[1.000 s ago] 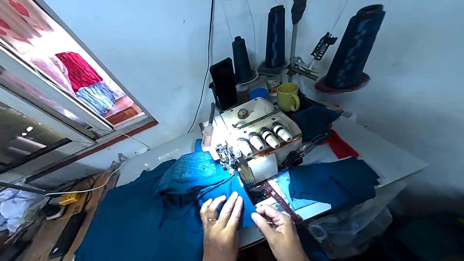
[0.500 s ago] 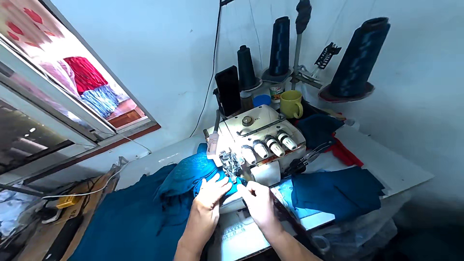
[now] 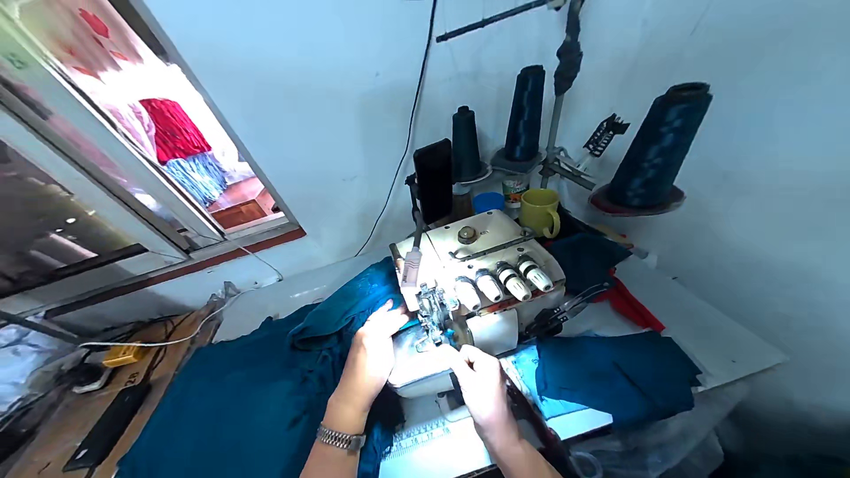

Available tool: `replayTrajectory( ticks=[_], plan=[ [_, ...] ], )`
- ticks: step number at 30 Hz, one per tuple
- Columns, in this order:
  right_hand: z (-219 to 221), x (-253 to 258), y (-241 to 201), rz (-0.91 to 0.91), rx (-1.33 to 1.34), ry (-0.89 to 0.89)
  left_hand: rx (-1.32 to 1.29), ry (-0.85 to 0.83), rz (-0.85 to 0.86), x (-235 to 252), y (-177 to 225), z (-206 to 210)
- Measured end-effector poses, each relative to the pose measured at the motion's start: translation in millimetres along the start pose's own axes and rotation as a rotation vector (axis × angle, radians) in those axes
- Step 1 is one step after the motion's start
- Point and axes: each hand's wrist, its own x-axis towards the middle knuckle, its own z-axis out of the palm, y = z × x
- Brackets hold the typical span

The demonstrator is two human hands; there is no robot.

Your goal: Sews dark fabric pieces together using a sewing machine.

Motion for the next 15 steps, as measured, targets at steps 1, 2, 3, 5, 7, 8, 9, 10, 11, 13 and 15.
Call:
replayTrajectory(
  ticks=[1,2,3,5,7,8,9,10,11,13,15],
  plan=[
    [-1,-4,5,-0.019,0.044,-0.005,0.031,0.031,-0.050,0,3,1],
    [-2,-9,11,-0.034,0.099,-0.020,0.071,0.056,-0.103,-2,8,1],
    [-4,-15,16,-0.051,0.144,-0.043,0.115,0.068,-0.153,-6,12,0],
    [-8,-26,23,-0.072,0.168,-0.101,0.182,0.044,-0.256,-14,22,-5],
    [-13,-36,23,-0.055,0.166,-0.167,0.225,0.040,-0.302,-26,31,-10],
    [-15,-40,22,-0.041,0.167,-0.193,0.241,0.033,-0.329,-33,37,-13],
    [-17,-44,21,-0.038,0.170,-0.218,0.259,0.026,-0.348,-40,42,-16],
    [-17,-46,21,-0.040,0.172,-0.241,0.269,0.028,-0.348,-48,47,-18],
    [-18,-48,21,-0.040,0.167,-0.265,0.276,0.028,-0.342,-57,51,-20],
    [-17,-51,23,-0.030,0.148,-0.313,0.282,-0.023,-0.378,-73,65,-24],
    [-15,-53,23,-0.033,0.159,-0.356,0.283,-0.105,-0.437,-85,83,-29]
  ],
)
